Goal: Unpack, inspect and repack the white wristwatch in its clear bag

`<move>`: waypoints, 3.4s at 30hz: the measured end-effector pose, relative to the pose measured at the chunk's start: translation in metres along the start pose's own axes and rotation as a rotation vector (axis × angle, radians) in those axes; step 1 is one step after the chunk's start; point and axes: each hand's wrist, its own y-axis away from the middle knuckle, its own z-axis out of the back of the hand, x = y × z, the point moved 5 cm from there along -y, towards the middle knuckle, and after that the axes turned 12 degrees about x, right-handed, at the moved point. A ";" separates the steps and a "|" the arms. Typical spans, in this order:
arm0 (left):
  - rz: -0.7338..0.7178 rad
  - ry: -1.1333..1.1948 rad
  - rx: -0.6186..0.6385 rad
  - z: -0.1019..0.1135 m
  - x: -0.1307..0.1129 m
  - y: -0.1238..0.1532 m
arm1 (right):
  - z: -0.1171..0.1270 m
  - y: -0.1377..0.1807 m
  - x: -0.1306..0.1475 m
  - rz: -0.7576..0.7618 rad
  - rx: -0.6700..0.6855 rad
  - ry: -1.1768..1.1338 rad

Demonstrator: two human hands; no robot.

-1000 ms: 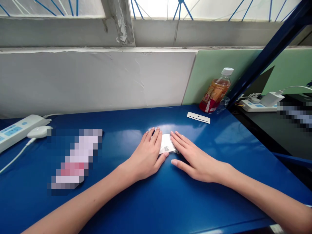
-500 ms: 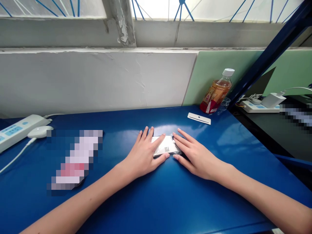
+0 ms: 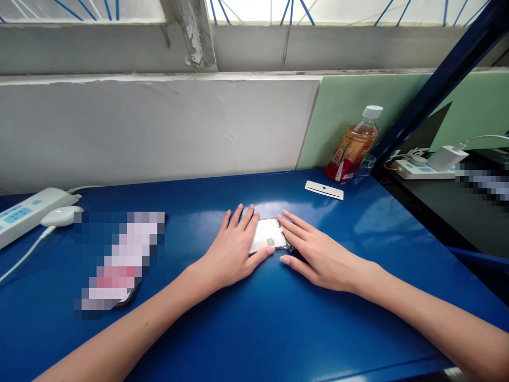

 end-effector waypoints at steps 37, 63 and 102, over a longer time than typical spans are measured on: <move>-0.139 0.140 -0.017 0.005 -0.003 0.004 | 0.027 0.003 -0.036 0.199 -0.248 -0.003; -0.286 0.211 -0.330 0.024 -0.015 0.016 | 0.021 -0.002 -0.052 -0.273 -0.470 -0.786; -0.126 0.064 0.026 0.007 -0.007 0.005 | -0.003 0.001 -0.036 -0.030 0.220 -0.045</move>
